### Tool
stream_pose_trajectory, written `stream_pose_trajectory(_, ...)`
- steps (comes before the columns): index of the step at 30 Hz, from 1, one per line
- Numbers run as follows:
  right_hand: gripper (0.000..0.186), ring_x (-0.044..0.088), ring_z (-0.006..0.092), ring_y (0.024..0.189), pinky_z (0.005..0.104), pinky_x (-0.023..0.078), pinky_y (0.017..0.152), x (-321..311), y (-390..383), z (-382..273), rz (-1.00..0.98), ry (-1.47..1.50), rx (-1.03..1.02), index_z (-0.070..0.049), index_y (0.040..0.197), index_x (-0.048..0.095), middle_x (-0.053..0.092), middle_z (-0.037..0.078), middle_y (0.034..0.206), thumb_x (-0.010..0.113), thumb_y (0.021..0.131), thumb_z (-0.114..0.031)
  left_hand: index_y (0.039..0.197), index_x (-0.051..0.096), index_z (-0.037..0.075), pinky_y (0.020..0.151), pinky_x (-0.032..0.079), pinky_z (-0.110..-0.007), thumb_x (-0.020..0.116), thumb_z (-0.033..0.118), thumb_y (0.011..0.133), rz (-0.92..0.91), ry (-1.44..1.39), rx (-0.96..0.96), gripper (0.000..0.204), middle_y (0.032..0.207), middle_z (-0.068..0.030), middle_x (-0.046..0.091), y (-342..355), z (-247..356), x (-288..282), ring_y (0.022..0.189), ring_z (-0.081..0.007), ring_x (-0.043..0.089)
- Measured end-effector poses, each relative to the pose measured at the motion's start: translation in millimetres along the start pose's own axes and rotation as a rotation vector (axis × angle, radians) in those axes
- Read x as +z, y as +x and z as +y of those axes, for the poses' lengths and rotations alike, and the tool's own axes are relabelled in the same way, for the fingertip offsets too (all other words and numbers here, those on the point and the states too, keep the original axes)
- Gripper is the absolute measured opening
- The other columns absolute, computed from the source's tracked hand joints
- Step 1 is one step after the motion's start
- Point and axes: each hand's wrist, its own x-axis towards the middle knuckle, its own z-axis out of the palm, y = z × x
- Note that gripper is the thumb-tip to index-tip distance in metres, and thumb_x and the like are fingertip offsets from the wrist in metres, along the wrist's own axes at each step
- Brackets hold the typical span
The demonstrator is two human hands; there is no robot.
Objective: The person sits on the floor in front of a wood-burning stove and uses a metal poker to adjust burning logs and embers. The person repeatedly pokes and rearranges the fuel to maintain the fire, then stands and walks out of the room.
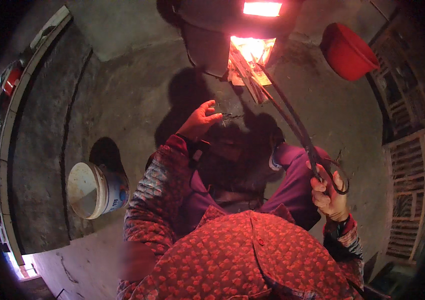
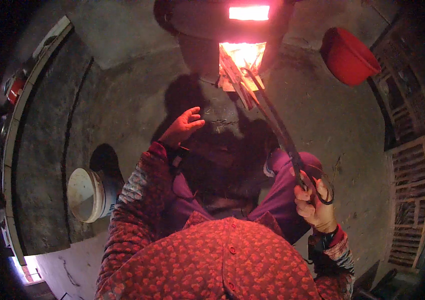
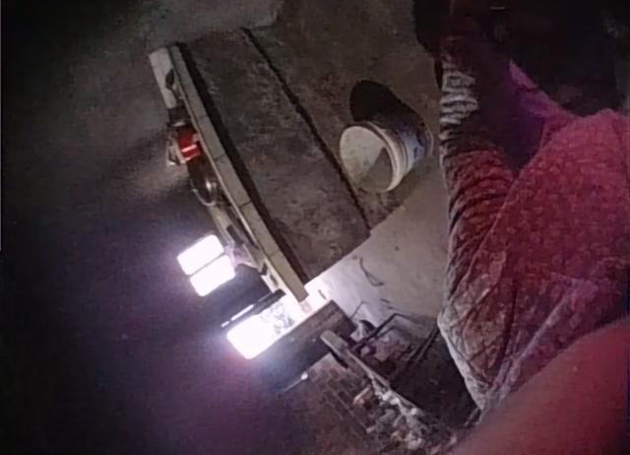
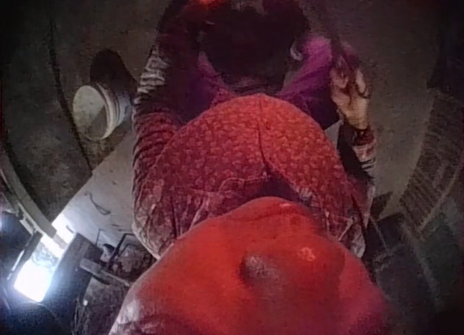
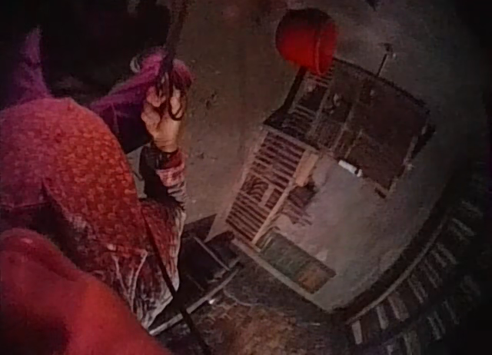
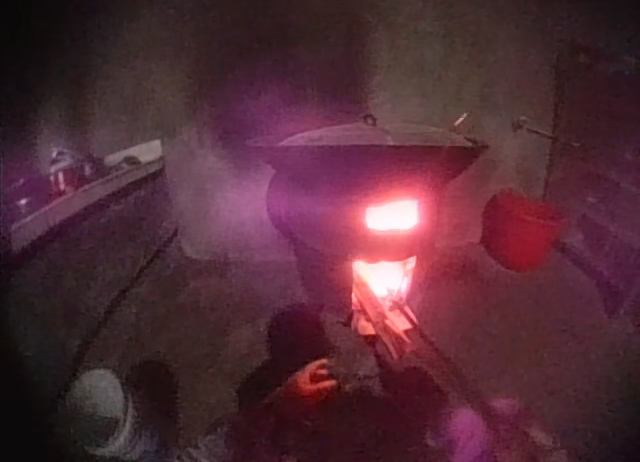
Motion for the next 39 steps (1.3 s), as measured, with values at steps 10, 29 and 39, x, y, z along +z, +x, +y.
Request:
stream_pose_trajectory(10,0.078,0.029,0.0006,0.048,0.0171,0.020,0.040,-10.0,-26.7,2.8,0.232,-0.723,-0.080,-0.009,0.139,0.033,0.043,-0.004,0.075,0.064,0.080,-0.050,0.137,0.033,0.003,0.088,0.044,-0.028,0.064,0.023,0.086,0.031,0.080,0.019,0.063,0.122,-0.0139,0.050,3.0,-10.9,-15.1,0.105,-0.0147,0.052)
stream_pose_trajectory(29,0.056,0.034,0.0018,0.055,0.0167,0.026,0.044,-10.9,-36.7,42.2,0.380,-0.707,0.021,-0.005,0.135,0.037,0.044,-0.005,0.076,0.054,0.089,-0.031,0.132,0.040,0.000,0.090,0.043,-0.031,0.070,0.029,0.081,-0.063,0.005,0.009,0.066,0.120,-0.0177,0.051,22.4,-6.8,12.2,0.107,-0.0200,0.051)
stream_pose_trajectory(39,0.057,0.036,0.0000,0.056,0.0159,0.028,0.044,-35.1,17.7,64.0,0.251,-0.494,-0.001,-0.005,0.136,0.036,0.042,-0.008,0.074,0.060,0.088,-0.025,0.134,0.037,0.001,0.090,0.043,-0.031,0.068,0.027,0.083,-0.058,0.012,0.019,0.065,0.123,-0.0203,0.048,16.8,-9.0,7.7,0.109,-0.0206,0.050)
